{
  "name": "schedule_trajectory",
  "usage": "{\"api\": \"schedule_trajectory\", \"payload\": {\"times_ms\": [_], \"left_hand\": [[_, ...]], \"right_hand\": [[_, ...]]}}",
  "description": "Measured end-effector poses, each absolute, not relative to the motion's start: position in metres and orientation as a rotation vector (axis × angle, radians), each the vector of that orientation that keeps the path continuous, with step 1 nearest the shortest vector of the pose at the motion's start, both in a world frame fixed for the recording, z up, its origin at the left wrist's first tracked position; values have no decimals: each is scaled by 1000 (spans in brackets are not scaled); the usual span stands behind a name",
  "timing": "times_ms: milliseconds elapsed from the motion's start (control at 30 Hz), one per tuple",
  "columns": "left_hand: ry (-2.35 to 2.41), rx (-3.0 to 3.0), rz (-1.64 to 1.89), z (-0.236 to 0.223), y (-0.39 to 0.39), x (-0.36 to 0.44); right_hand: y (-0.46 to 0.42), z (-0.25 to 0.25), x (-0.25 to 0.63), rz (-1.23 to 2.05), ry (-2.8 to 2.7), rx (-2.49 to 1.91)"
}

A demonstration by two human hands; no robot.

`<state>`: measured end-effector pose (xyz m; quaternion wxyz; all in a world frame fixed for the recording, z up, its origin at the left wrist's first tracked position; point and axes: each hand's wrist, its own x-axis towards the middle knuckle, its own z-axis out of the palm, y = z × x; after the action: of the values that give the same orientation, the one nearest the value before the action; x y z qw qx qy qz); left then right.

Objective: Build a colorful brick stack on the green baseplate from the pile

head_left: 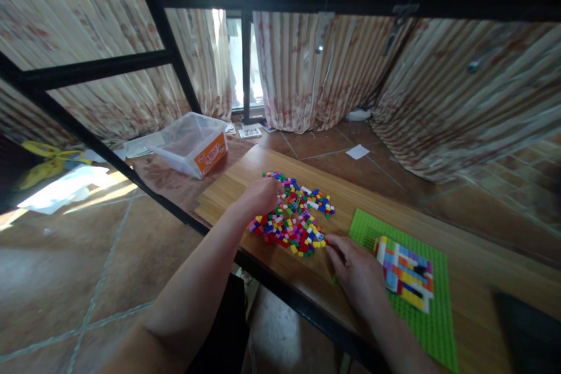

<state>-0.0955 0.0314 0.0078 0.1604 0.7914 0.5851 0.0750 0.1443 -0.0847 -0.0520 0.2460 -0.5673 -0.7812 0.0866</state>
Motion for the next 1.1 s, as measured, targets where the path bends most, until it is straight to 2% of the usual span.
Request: {"api": "schedule_trajectory", "payload": {"times_ms": [267, 500, 767, 1100], "left_hand": [[1728, 2107, 257, 8, 38, -114], [1546, 2066, 151, 14, 33, -137], [1610, 2169, 1, 6, 30, -123], [1549, 2156, 83, 0, 31, -117]], "right_hand": [[-87, -58, 147, 247, -2078, -1539], [-89, -61, 151, 292, -2117, -1482], [-88, -56, 146, 290, -2130, -1469], [-79, -63, 138, 219, -2155, -1510]]}}
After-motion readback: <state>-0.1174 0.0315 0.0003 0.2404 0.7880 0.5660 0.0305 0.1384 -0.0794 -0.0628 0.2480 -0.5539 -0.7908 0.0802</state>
